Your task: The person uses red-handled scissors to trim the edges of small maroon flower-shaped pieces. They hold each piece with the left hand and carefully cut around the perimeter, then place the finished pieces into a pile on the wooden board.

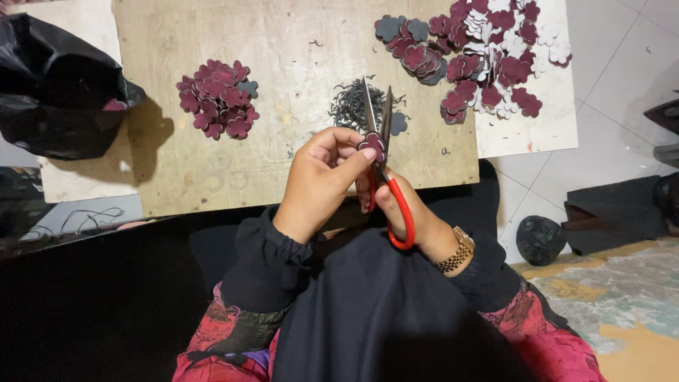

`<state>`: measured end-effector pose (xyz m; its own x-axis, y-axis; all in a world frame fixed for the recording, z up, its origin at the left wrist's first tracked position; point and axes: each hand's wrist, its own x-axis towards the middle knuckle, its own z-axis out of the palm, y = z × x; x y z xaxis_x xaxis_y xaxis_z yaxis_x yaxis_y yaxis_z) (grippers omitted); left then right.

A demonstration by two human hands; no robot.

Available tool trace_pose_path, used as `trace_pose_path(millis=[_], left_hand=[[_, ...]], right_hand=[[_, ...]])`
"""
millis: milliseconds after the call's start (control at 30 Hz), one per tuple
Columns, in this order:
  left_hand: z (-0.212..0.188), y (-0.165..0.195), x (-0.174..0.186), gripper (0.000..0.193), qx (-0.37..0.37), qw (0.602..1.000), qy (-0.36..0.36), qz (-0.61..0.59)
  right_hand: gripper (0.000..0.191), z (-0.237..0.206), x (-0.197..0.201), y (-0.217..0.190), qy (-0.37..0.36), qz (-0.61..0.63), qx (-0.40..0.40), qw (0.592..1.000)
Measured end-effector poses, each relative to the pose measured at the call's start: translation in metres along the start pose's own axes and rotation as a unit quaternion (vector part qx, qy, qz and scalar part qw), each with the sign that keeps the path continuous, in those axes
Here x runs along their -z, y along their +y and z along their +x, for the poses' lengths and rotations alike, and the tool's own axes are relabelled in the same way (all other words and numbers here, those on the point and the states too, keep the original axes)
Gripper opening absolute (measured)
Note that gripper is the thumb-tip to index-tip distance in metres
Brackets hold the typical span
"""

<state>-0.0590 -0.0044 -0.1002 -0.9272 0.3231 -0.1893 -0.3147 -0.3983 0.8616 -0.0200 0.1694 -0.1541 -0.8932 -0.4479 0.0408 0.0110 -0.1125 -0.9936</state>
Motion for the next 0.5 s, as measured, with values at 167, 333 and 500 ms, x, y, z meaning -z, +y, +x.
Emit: trace_pose_path(millis=[167,333,500], left_hand=[[-0.001,-0.002,0.004,0.008,-0.041,0.996,0.025,0.077],[-0.002,-0.003,0.014,0.008,-0.038,0.995,0.022,0.085],[-0.004,0.004,0.017,0.01,-0.056,0.993,0.011,0.106]], right_hand=[[0.076,0.001,0.0,-0.001,-0.018,0.012,-0.01,1.0],[0.076,0.001,-0.002,-0.001,-0.031,0.0,-0.007,0.999],[0.078,0.005,-0.007,-0.004,-0.034,-0.026,-0.013,0.999]])
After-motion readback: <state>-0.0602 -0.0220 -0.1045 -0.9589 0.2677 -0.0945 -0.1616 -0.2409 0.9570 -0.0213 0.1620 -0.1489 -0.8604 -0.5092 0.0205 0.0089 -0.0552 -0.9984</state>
